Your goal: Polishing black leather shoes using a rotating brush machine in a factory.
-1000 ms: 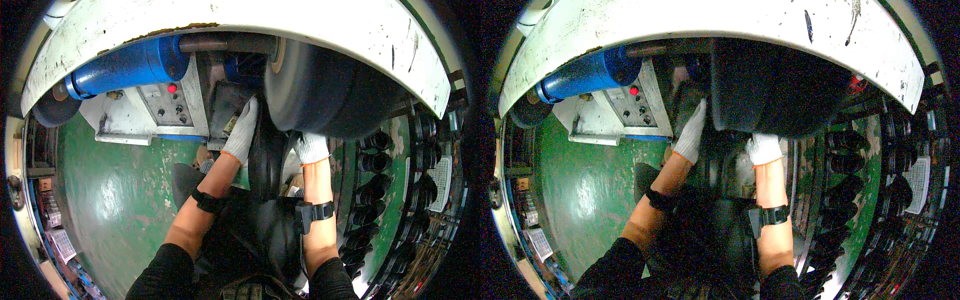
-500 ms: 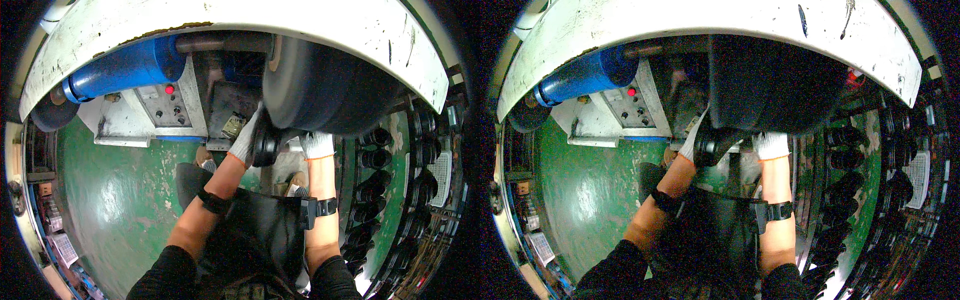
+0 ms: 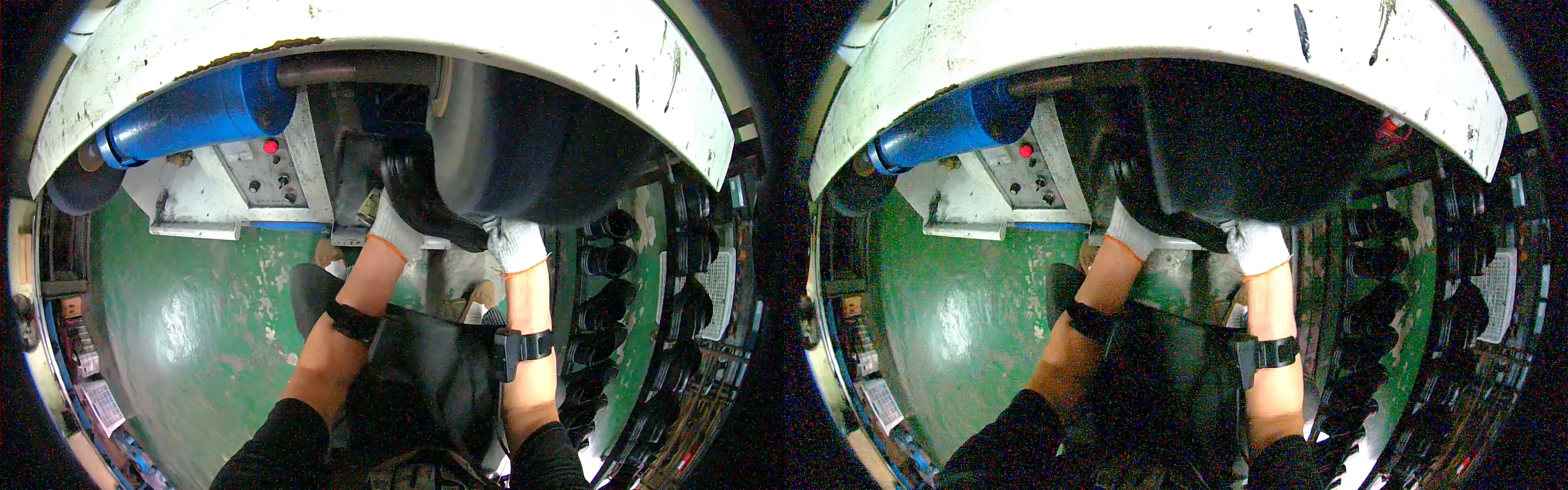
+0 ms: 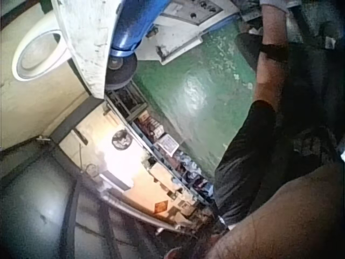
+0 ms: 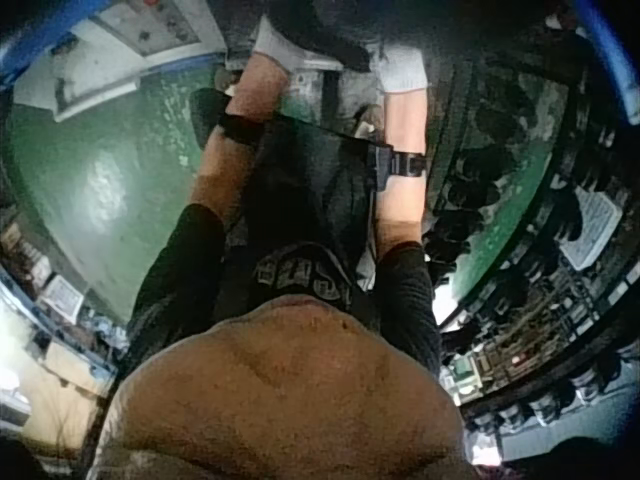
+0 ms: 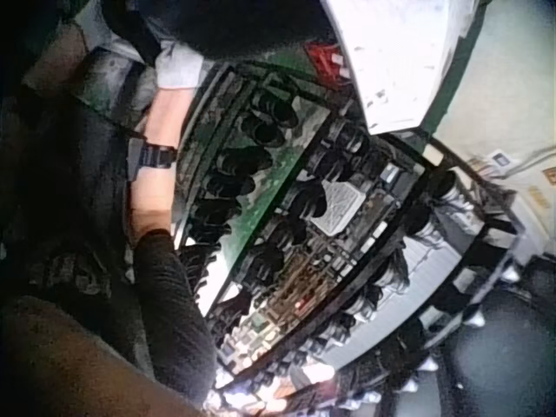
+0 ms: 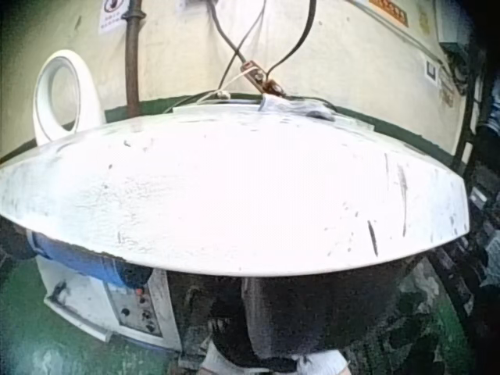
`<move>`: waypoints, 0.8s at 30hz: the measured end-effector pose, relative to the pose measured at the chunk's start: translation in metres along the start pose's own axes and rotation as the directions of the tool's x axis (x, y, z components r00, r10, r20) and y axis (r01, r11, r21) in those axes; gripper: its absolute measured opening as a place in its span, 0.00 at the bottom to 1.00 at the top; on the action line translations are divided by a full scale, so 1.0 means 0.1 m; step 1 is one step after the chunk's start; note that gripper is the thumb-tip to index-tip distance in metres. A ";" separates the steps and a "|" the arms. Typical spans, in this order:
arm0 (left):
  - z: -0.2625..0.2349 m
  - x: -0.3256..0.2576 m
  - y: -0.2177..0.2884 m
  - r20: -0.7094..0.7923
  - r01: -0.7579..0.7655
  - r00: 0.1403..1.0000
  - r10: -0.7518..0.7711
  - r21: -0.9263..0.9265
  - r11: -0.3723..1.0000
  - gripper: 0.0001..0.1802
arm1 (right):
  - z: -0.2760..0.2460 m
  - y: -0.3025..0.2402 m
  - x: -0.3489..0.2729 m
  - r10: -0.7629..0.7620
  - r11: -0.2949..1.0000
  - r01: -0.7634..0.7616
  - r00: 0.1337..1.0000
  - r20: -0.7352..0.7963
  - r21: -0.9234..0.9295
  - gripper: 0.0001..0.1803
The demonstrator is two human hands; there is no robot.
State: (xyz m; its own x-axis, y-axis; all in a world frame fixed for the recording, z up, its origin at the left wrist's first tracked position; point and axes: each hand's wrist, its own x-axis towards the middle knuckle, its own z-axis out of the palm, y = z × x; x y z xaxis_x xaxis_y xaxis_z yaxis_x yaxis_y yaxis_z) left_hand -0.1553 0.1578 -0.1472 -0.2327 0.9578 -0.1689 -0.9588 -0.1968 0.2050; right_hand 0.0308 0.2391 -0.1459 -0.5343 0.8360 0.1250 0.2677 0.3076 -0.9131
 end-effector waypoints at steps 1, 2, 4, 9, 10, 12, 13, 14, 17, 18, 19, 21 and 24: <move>-0.86 0.02 0.48 -0.010 -0.370 0.842 0.539 0.715 0.592 0.25 | 0.54 -0.65 0.12 -0.243 0.927 0.256 0.967 0.080 -0.273 0.27; -0.70 0.11 0.24 -0.021 -0.345 0.871 0.490 0.685 0.642 0.25 | 0.33 -0.62 0.08 -0.348 0.665 0.332 0.930 0.116 -0.668 0.28; 0.05 0.01 0.10 0.118 -0.229 0.972 0.203 0.681 0.695 0.23 | 0.02 -0.41 0.03 -0.374 0.673 0.322 0.925 0.070 -0.666 0.28; 0.19 -0.07 0.41 0.213 -0.400 0.857 0.470 0.850 0.344 0.24 | 0.41 -0.72 0.10 -0.288 0.744 0.301 0.950 0.121 -0.596 0.26; 0.24 -0.08 0.42 0.224 -0.429 0.820 0.527 0.850 0.306 0.25 | 0.44 -0.75 0.11 -0.268 0.725 0.312 0.949 0.166 -0.615 0.26; 0.33 -0.12 0.46 0.151 -0.440 0.843 0.517 0.745 0.501 0.25 | 0.48 -0.81 0.12 -0.223 0.683 0.336 0.941 0.253 -0.648 0.25; 0.38 -0.15 0.47 0.082 -0.435 0.868 0.490 0.600 0.671 0.26 | 0.51 -0.83 0.13 -0.197 0.662 0.349 0.935 0.295 -0.663 0.25; 0.42 -0.18 0.48 0.021 -0.413 0.894 0.447 0.423 0.807 0.27 | 0.54 -0.84 0.12 -0.170 0.640 0.362 0.927 0.335 -0.678 0.25; 0.47 -0.22 0.46 -0.058 -0.316 0.947 0.316 0.010 0.949 0.29 | 0.69 -0.83 0.05 -0.392 0.505 0.346 0.908 0.146 -0.791 0.27; 0.49 -0.22 0.44 -0.094 -0.276 0.956 0.276 0.011 0.961 0.30 | 0.67 -0.87 0.06 -0.393 0.506 0.345 0.908 0.145 -0.791 0.27; 0.50 -0.22 0.41 -0.130 -0.235 0.963 0.234 0.011 0.972 0.31 | 0.62 -0.92 0.08 -0.353 0.480 0.306 0.925 0.138 -0.822 0.28; 0.54 -0.22 0.32 -0.118 -0.157 0.980 0.157 0.011 0.987 0.32 | 0.55 -1.02 0.12 -0.311 0.451 0.263 0.942 0.125 -0.853 0.29; 0.65 -0.24 0.12 -0.121 -0.037 0.992 0.036 -0.008 0.999 0.34 | 0.38 -1.02 0.14 -0.358 0.507 0.187 0.933 -0.009 -0.841 0.28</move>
State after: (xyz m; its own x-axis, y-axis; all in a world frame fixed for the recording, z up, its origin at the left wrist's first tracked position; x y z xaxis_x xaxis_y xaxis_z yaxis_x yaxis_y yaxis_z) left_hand -0.1509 0.1461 -0.0777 -0.2851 0.9175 -0.2772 -0.9508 -0.2340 0.2032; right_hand -0.0343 0.2024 -0.0658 -0.5877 0.6741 0.4474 0.7104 0.6946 -0.1134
